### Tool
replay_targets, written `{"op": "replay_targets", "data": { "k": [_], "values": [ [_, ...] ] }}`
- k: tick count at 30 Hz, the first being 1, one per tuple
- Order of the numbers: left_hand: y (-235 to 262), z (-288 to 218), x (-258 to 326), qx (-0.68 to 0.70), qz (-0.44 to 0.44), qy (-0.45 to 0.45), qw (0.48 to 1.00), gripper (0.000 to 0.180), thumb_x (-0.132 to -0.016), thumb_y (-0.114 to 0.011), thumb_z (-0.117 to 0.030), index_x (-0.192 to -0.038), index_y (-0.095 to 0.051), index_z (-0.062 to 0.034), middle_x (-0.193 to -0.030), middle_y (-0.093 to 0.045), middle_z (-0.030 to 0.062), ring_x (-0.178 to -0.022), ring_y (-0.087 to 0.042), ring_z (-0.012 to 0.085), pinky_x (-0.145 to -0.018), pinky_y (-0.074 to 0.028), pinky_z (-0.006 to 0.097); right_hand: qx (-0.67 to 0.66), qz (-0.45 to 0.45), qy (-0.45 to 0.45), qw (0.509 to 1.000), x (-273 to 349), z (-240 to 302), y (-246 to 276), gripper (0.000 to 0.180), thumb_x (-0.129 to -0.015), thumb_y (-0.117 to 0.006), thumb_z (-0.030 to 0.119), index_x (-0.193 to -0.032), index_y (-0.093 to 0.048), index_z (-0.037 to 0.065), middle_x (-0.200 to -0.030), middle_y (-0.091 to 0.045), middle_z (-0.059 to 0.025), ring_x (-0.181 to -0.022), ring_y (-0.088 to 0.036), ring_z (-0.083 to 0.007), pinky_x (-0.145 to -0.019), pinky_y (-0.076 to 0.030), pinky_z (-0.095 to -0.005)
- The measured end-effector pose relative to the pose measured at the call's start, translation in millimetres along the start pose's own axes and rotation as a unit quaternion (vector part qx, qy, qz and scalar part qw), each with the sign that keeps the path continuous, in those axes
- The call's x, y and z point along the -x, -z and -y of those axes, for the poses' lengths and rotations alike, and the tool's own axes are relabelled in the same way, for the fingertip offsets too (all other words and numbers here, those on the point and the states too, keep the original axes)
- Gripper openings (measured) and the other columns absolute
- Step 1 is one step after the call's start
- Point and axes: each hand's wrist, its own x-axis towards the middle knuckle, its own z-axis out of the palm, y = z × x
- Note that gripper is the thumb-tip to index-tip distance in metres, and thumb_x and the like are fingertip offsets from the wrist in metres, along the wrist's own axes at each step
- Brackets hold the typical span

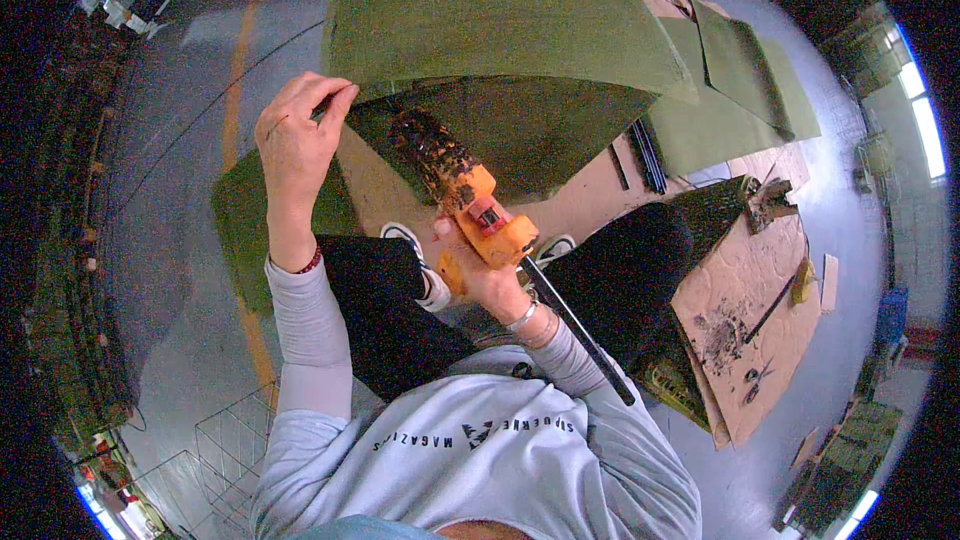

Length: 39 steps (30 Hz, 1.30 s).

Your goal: The recorder is using a hot glue gun to attach green fabric covers to large foam blocks.

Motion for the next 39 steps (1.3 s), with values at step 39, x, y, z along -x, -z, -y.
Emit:
{"op": "replay_targets", "data": {
  "k": [39],
  "values": [
    [-16.1,-15.8,-6.9,-0.009,-0.024,0.005,1.000,0.009,-0.071,-0.069,-0.011,-0.072,-0.062,-0.0051,-0.070,-0.059,0.0047,-0.065,-0.059,0.0211,-0.056,-0.046,0.030,-0.064,-0.055,0.019,0.996,4.0,-4.9,8.8,0.018,-0.082,-0.064,0.011,-0.096,-0.055,0.005,-0.080,-0.058,-0.0009,-0.071,-0.055,-0.0100,-0.063,-0.047,-0.0248]
  ]
}}
